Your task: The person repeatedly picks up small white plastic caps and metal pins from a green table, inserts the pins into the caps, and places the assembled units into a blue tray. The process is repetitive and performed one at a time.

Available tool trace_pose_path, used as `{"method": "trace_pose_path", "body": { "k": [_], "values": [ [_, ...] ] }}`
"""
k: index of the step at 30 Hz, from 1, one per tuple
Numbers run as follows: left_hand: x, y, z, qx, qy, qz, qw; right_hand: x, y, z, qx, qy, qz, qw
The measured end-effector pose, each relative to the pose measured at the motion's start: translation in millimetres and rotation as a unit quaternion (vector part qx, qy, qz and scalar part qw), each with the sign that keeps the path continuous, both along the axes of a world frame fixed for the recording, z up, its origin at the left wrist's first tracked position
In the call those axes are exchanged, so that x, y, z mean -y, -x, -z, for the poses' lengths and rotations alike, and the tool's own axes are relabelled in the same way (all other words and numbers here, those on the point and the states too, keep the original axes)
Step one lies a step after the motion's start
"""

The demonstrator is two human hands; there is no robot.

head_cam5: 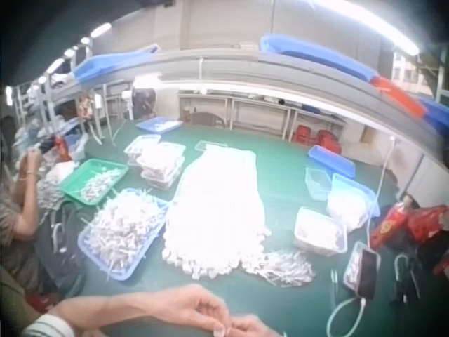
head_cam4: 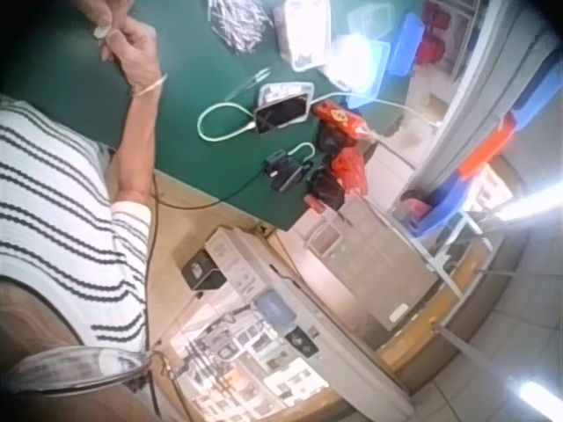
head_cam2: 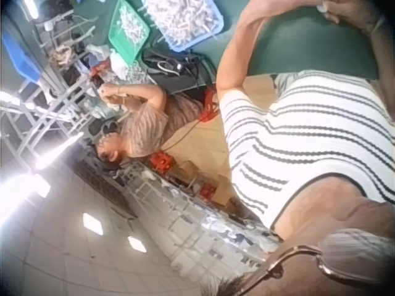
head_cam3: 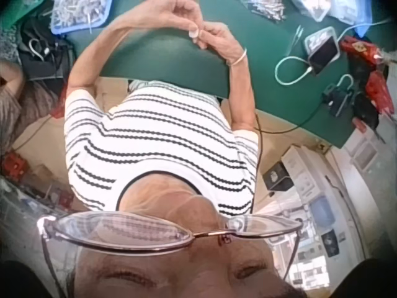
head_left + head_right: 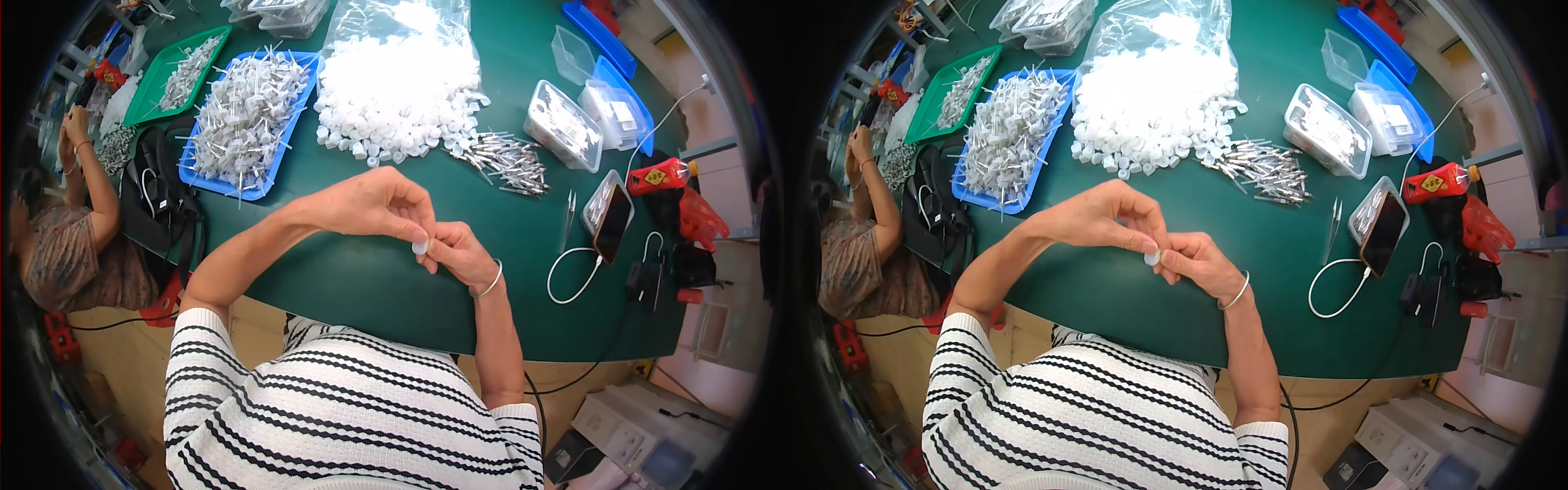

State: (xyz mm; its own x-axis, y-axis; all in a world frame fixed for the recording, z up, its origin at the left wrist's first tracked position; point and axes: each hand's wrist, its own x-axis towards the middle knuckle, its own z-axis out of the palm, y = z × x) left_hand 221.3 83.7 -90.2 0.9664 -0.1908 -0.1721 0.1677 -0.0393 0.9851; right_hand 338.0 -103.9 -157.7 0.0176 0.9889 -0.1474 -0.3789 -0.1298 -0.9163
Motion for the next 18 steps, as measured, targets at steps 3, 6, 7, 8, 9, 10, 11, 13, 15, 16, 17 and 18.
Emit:
{"method": "trace_pose_path", "body": {
  "k": [3, 6, 7, 8, 9, 10, 11, 13, 15, 16, 17, 18],
  "values": [
    [-0.9, -1.6, 9.6, -0.060, 0.096, 0.029, 0.993, 4.0, -1.3, 0.8, -0.005, 0.008, -0.023, 1.000],
    [1.6, 7.9, 19.2, -0.055, 0.132, -0.017, 0.990, 3.4, -6.0, -2.3, 0.044, 0.016, -0.031, 0.998],
    [1.3, 12.4, 19.3, -0.045, 0.137, -0.043, 0.989, 0.1, -11.2, -6.4, 0.131, 0.018, 0.068, 0.989],
    [-2.2, 19.6, 15.7, -0.027, 0.118, -0.086, 0.989, -5.2, -17.0, -13.1, 0.215, 0.018, 0.165, 0.963],
    [-7.0, 28.8, 13.1, 0.018, 0.074, -0.138, 0.987, -10.3, -21.1, -16.6, 0.292, 0.016, 0.255, 0.921],
    [-15.0, 40.8, 7.6, 0.059, 0.025, -0.195, 0.979, -12.6, -30.0, -12.3, 0.395, 0.017, 0.317, 0.862],
    [-20.8, 51.8, 3.4, 0.100, -0.026, -0.251, 0.962, -10.5, -41.2, -8.0, 0.489, 0.016, 0.374, 0.788],
    [-38.4, 72.0, -8.2, 0.176, -0.193, -0.392, 0.882, -13.9, -48.9, -8.3, 0.645, 0.033, 0.370, 0.668],
    [-58.8, 92.4, -11.2, 0.219, -0.336, -0.504, 0.765, -18.6, -54.0, 0.1, 0.705, 0.032, 0.348, 0.617],
    [-73.3, 103.7, -11.7, 0.240, -0.357, -0.543, 0.721, -21.2, -54.9, 4.2, 0.720, 0.027, 0.337, 0.606],
    [-88.2, 113.6, -11.3, 0.242, -0.406, -0.566, 0.676, -24.0, -55.6, 7.0, 0.736, 0.027, 0.326, 0.593],
    [-102.5, 122.8, -8.1, 0.242, -0.451, -0.583, 0.631, -28.0, -53.5, 7.2, 0.738, 0.031, 0.322, 0.593]
  ]
}}
